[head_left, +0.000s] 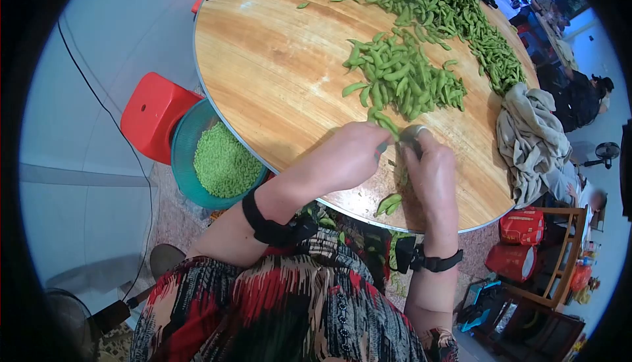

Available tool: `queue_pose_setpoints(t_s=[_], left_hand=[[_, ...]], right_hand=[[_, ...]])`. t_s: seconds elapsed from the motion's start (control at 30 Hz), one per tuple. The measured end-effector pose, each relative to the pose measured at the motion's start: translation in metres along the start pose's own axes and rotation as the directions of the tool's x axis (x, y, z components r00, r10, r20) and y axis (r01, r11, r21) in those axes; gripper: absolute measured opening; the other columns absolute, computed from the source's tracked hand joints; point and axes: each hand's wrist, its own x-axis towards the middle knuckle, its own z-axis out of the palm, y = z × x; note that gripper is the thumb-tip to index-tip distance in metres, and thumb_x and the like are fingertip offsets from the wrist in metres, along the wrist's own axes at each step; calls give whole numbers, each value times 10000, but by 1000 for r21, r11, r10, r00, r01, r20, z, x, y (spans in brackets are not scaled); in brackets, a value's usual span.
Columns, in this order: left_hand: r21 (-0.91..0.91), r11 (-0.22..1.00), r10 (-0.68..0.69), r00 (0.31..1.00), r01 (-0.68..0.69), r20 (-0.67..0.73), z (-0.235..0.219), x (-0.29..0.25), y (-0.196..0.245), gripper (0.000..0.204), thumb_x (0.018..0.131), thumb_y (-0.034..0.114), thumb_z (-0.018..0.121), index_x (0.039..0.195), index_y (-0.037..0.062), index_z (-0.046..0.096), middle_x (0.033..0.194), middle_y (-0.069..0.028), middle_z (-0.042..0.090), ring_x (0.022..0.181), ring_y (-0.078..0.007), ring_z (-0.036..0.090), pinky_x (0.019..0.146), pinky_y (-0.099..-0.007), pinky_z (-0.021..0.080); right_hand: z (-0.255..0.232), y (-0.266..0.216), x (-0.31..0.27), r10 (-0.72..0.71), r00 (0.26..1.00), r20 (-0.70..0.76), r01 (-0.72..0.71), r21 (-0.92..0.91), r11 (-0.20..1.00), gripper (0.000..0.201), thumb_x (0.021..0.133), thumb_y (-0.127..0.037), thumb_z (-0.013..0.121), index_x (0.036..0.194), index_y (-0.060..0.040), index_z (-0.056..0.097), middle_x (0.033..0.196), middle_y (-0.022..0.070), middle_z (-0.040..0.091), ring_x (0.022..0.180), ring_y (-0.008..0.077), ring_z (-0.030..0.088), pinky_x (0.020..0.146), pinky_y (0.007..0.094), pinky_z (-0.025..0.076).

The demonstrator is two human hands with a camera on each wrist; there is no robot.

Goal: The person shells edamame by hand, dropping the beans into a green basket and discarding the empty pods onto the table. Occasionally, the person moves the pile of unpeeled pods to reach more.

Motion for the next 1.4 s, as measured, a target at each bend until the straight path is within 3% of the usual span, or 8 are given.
queue_pose_setpoints(t_s=[0.27,0.33,0.47,0.73,0.87,1.0,1.3,1.4], left_hand=[[-283,949,-120,989,140,87,-15,-24,-17,209,836,45,503,1023,-11,576,840,-96,606,784,-169,564,721,-283,448],[-361,912,-176,981,196,86,-15,-25,-17,192,855,59,508,1019,-10,580,811,-43,595,755,-105,531,703,-247,435],[-554,793,-249,965,252,83,-11,-23,-13,177,866,73,522,1014,10,596,767,36,530,710,-36,449,646,-192,390],[-665,682,-291,947,303,134,3,-21,0,190,854,59,528,1026,19,598,762,44,518,642,-8,421,537,-165,344],[-847,410,-316,924,339,217,11,-16,9,205,821,15,533,1014,19,602,765,26,553,612,-4,450,507,-154,331],[-971,192,-272,959,142,86,17,-13,17,151,821,15,555,961,12,610,814,-15,607,642,-24,504,531,-157,358],[-788,607,-242,969,108,-54,22,-15,13,162,852,161,598,855,-1,612,717,-8,604,666,-42,518,589,-215,427],[-916,384,-129,989,117,72,24,-16,10,160,857,170,593,857,11,612,711,-3,603,654,-38,523,576,-210,424]], right_hand=[[-23,4,-39,100,990,104,-102,13,995,122,777,-96,615,800,11,563,678,205,589,600,344,588,541,356,454],[-35,7,-46,48,839,542,-322,424,847,129,774,-91,623,852,9,596,681,174,607,579,259,605,547,309,455],[-18,5,-36,140,990,-8,-134,237,962,151,767,-66,618,909,-13,615,724,167,627,616,238,622,567,290,465],[6,4,-24,55,995,-85,-47,95,994,136,782,-104,605,864,-3,564,662,181,586,582,312,583,542,377,448],[2,-3,-38,283,920,271,-379,798,469,112,847,-117,584,869,-12,552,631,-3,525,570,59,456,505,235,374],[-1,-11,-47,138,904,404,-426,877,221,234,924,-230,466,852,-15,524,603,-19,462,507,50,360,463,198,287],[-4,-10,-53,117,846,520,-521,853,-22,206,936,-212,433,914,-18,501,647,9,492,457,35,321,396,171,239],[-2,-10,-55,101,847,523,-506,849,-155,150,930,-153,432,954,-19,494,660,15,507,432,25,310,374,157,228]])
